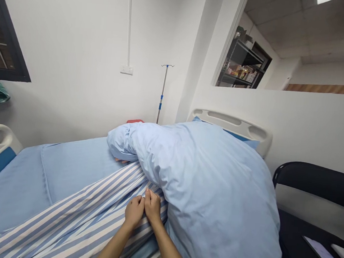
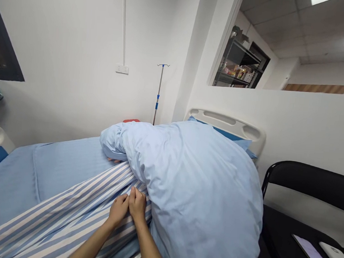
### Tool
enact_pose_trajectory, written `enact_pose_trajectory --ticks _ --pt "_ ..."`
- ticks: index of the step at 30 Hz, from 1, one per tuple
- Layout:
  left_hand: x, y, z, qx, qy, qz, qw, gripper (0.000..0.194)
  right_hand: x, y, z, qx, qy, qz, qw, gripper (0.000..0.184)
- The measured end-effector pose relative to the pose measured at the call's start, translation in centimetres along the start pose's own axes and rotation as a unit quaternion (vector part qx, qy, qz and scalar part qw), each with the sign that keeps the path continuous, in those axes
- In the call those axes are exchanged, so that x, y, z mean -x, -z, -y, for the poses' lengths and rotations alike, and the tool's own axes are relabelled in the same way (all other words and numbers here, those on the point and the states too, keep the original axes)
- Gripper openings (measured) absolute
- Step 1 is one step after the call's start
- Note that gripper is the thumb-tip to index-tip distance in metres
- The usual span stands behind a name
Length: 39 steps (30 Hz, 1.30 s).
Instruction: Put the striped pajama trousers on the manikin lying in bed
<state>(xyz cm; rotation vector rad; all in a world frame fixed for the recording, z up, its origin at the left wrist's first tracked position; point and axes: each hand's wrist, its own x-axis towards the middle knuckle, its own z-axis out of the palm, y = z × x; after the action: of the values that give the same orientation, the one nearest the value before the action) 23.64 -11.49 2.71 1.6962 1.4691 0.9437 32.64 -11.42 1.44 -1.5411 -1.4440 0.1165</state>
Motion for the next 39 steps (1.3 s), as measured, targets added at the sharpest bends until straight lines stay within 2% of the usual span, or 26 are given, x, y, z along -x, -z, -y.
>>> enact_pose_trajectory --ticks 3,8,12,16,19,22,25,31,34,37,39 --pt "-1.0 0.3 -1.3 0.027 -0.014 0.004 1.0 0.032 -0.1 0.1 0.0 -0.045 -0.006 -0.008 0.999 0.047" --pt "-2.3 -0.3 -3.5 0.075 -0.02 -0.054 0.996 0.032 -0.3 0.4 0.1 -0.122 -0.021 -0.024 0.992 0.048" --pt "-1.7 -1.8 -2.2 0.057 -0.002 -0.088 0.995 0.031 -0.3 0.3 0.0 -0.139 -0.036 -0.036 0.989 0.048" --pt "-0.6 -2.9 -0.3 -0.082 -0.04 -0.092 0.992 0.03 -0.3 0.3 -0.3 -0.147 -0.044 -0.026 0.988 0.045" --pt "-0.4 -3.0 -0.2 -0.141 -0.054 -0.088 0.985 0.03 -0.3 0.3 -0.4 -0.155 -0.041 -0.009 0.987 0.043" --pt "-0.5 -2.8 -0.4 -0.163 -0.052 -0.085 0.982 0.03 -0.3 0.2 -0.3 -0.148 -0.038 -0.004 0.988 0.043" --pt "-0.6 -2.6 -0.5 -0.162 -0.024 -0.085 0.983 0.029 -0.5 0.5 -0.1 -0.114 -0.021 0.025 0.993 0.043" --pt "-0.3 -2.3 -0.8 -0.131 0.003 -0.07 0.989 0.029 -2.6 2.6 1.4 0.002 0.069 0.113 0.991 0.042" --pt "-0.2 -2.3 -1.1 -0.137 0.0 -0.072 0.988 0.028 -3.5 2.8 1.4 -0.047 0.062 0.094 0.993 0.044" --pt "-0.2 -2.4 -1.2 -0.155 -0.011 -0.082 0.984 0.029 -3.5 2.0 0.1 -0.116 0.015 0.039 0.992 0.047" --pt "-0.2 -2.5 -1.4 -0.16 -0.013 -0.083 0.984 0.029 -3.0 1.3 -0.9 -0.123 -0.004 0.023 0.992 0.047"
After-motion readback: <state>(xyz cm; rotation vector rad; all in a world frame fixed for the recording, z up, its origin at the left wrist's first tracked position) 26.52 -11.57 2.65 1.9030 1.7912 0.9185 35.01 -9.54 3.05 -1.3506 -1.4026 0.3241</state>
